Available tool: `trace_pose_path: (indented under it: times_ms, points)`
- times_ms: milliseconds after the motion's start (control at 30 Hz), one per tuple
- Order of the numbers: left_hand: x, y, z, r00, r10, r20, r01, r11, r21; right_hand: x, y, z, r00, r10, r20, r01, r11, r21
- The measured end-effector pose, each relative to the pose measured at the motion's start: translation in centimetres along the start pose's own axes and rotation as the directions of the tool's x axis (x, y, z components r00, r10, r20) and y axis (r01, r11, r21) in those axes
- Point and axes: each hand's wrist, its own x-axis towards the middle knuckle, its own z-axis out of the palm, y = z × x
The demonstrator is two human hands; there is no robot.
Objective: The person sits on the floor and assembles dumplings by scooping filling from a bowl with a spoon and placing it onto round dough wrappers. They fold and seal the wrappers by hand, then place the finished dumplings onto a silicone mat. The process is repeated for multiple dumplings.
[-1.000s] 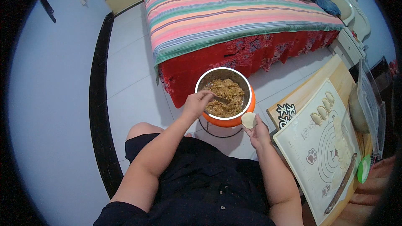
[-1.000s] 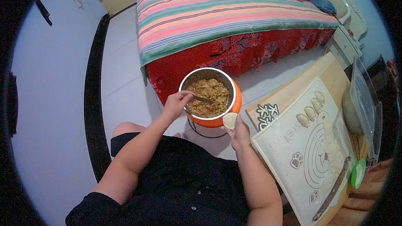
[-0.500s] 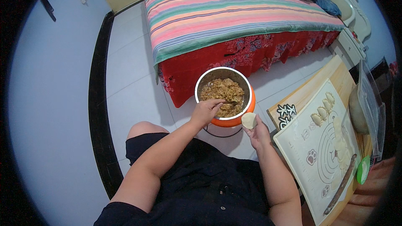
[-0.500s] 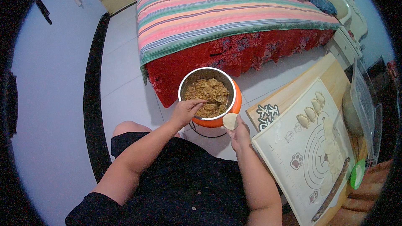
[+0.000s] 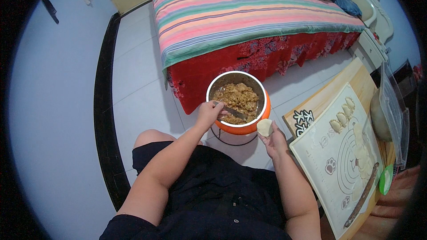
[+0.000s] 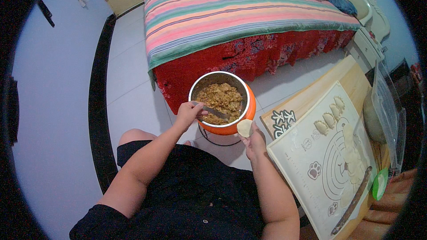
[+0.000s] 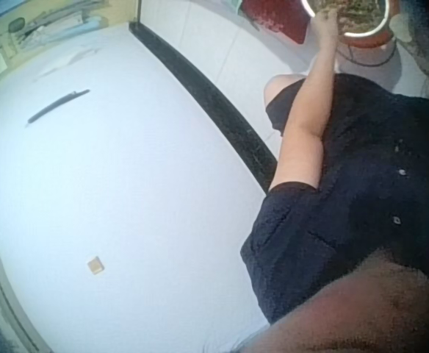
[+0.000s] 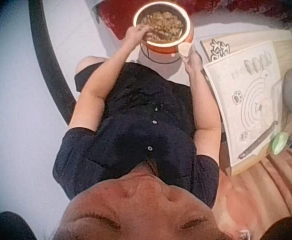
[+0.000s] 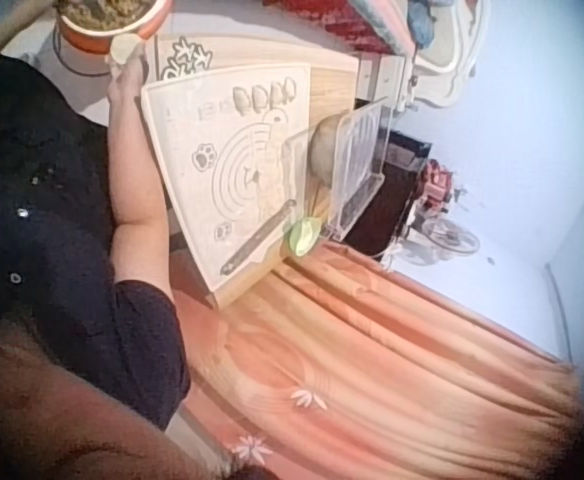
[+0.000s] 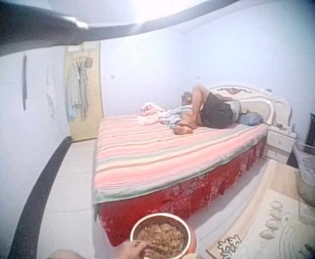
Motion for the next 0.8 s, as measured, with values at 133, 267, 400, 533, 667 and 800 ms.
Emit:
trace_pose_path:
  times_ms: [133, 267, 400, 533, 667, 800]
  points:
    - [0.3, -0.3, -1.0, 0.988, -0.149, -0.032, 0.144, 0.982, -0.119, -0.2, -0.1, 0.4, 1.0, -0.001, -0.021, 0.001, 1.0, 0.002]
    - [0.3, -0.2, -1.4, 0.98, -0.195, -0.048, 0.177, 0.951, -0.253, 0.1, 0.1, 0.3, 1.0, 0.007, -0.001, -0.007, 1.0, -0.001]
    - [0.2, 1.7, -1.6, 0.983, -0.179, -0.045, 0.157, 0.941, -0.3, 0.4, 0.2, 0.0, 0.999, 0.011, 0.047, -0.012, 1.0, 0.012]
    - [-1.7, 4.7, -0.9, 0.997, -0.069, 0.036, 0.076, 0.965, -0.253, 0.1, 0.0, 0.6, 0.997, 0.025, 0.077, -0.032, 0.995, 0.093]
    - [-3.3, 5.7, 0.2, 0.991, 0.063, 0.119, -0.036, 0.975, -0.218, 0.6, -0.1, 0.6, 0.982, 0.03, 0.188, -0.071, 0.974, 0.214]
    - [-4.6, 6.0, 0.4, 0.913, 0.301, 0.274, -0.324, 0.945, 0.042, 0.7, -0.3, 0.7, 0.971, 0.054, 0.232, -0.12, 0.953, 0.277]
